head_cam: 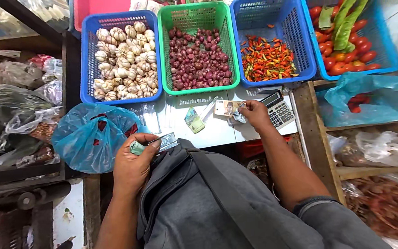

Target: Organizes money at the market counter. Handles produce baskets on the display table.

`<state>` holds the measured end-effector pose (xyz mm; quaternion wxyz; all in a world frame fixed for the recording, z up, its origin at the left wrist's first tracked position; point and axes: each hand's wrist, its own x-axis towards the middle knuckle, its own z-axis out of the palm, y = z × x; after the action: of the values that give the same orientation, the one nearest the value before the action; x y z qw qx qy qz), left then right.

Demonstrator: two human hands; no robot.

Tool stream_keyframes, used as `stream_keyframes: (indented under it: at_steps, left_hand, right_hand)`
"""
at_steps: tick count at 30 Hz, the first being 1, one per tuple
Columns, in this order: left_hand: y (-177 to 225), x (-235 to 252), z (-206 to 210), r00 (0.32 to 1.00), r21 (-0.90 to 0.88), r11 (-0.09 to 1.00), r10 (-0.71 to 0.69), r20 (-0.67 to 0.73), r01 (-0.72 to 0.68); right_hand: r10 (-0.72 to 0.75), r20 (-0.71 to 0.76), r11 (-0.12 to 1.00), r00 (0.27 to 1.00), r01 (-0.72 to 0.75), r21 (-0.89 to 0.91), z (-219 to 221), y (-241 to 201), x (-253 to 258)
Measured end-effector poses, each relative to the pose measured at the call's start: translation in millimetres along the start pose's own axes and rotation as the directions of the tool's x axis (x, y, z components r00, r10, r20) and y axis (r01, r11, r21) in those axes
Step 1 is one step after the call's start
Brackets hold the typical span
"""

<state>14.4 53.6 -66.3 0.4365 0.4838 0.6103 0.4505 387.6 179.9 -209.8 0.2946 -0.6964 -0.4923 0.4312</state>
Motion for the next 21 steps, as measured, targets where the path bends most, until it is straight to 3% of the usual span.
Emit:
stream_keyframes:
  at_steps: [3,10,14,21]
  left_hand:
    - [1.6,-0.4,1.8,1.000,-0.034,0.999,-0.005,-0.015,0.004]
    - [-1.0,-2.3,-1.0,0.999,-0.086,0.996,0.008,-0.040,-0.011]
    - [-1.8,-3.0,-1.7,0.997,-0.153,0.988,0.009,-0.076,-0.021]
    - [-17.3,-7.0,-19.1,0.995,-0.221,0.973,0.051,-0.090,-0.070]
  right_hand:
    - [0.090,0.024,0.973,0.996,-0.093,0.212,-2.2,3.2,1.2]
    - [0.203,0.106,0.842,0.973,-0.229,0.488,9.9,-4.4,-6.6]
    - [0.156,0.162,0.770,0.974,-0.223,0.598,10.7,-26.1,-12.8]
    - [0.001,0.102,0.760,0.995,-0.068,0.647,31.0,-86.4,-4.5]
